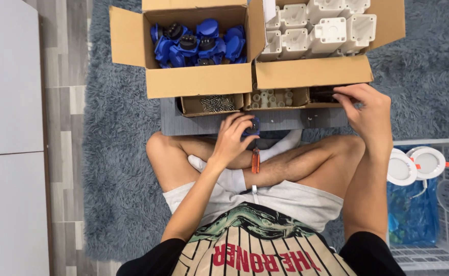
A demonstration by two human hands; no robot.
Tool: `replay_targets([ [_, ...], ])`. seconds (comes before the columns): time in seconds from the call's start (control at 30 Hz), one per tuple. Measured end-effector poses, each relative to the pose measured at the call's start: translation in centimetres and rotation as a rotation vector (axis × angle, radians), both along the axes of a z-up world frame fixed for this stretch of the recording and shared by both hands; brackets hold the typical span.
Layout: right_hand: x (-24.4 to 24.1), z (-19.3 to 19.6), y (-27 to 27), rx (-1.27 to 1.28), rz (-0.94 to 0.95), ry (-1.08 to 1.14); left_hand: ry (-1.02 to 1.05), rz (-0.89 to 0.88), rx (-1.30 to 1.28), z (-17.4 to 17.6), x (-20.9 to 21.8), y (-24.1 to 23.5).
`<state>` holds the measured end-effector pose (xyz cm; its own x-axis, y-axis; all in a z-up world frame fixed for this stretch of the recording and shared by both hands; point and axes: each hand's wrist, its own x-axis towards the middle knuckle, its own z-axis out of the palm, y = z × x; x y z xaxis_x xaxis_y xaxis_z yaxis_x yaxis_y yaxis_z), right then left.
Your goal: Assembling electrical light fixtures and junction boxes using a screwdriver
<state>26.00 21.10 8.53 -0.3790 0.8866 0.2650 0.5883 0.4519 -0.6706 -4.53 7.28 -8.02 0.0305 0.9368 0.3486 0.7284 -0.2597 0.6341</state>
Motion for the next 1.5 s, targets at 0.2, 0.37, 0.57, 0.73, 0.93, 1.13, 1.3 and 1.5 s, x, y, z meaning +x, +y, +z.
replay_targets([
  [0.2, 1.2, -0.6, -1.7, 0.009, -0.078, 0.141, 0.012, -0.002, -0.040, -0.6, -0.4, 0.2],
  [0.37, -0.1, -3.3, -3.0, -0.065, 0.103, 0.318, -0.037, 0.029, 0.098, 0.8, -0.3, -0.3],
  [0.57, -5.3, -8.2, -6.3, -0.068, 0.288, 0.404, -0.298, -0.020, 0.266, 5.3, 0.6, -2.6],
  [0.73, -9.0, -10.6, -8.1, -0.077, 0.293, 0.489, -0.341, -0.057, 0.398, 7.5, 0.1, -2.6],
  [0.93, -10.8, -10.9, -8.5, -0.009, 0.289, 0.536, -0.337, -0.049, 0.410, 5.9, -1.3, -1.8],
  [1.13, -10.9, -12.9, -8.2, 0.130, 0.264, 0.462, -0.389, -0.077, 0.417, 4.5, -1.7, -0.6],
  [1.3, -10.8, -15.2, -7.8, 0.143, 0.266, 0.450, -0.398, -0.075, 0.403, 2.7, -2.0, 0.0],
  [1.5, -11.1, -15.7, -7.5, 0.175, 0.290, 0.466, -0.390, -0.078, 0.376, 1.3, -2.0, -0.1],
])
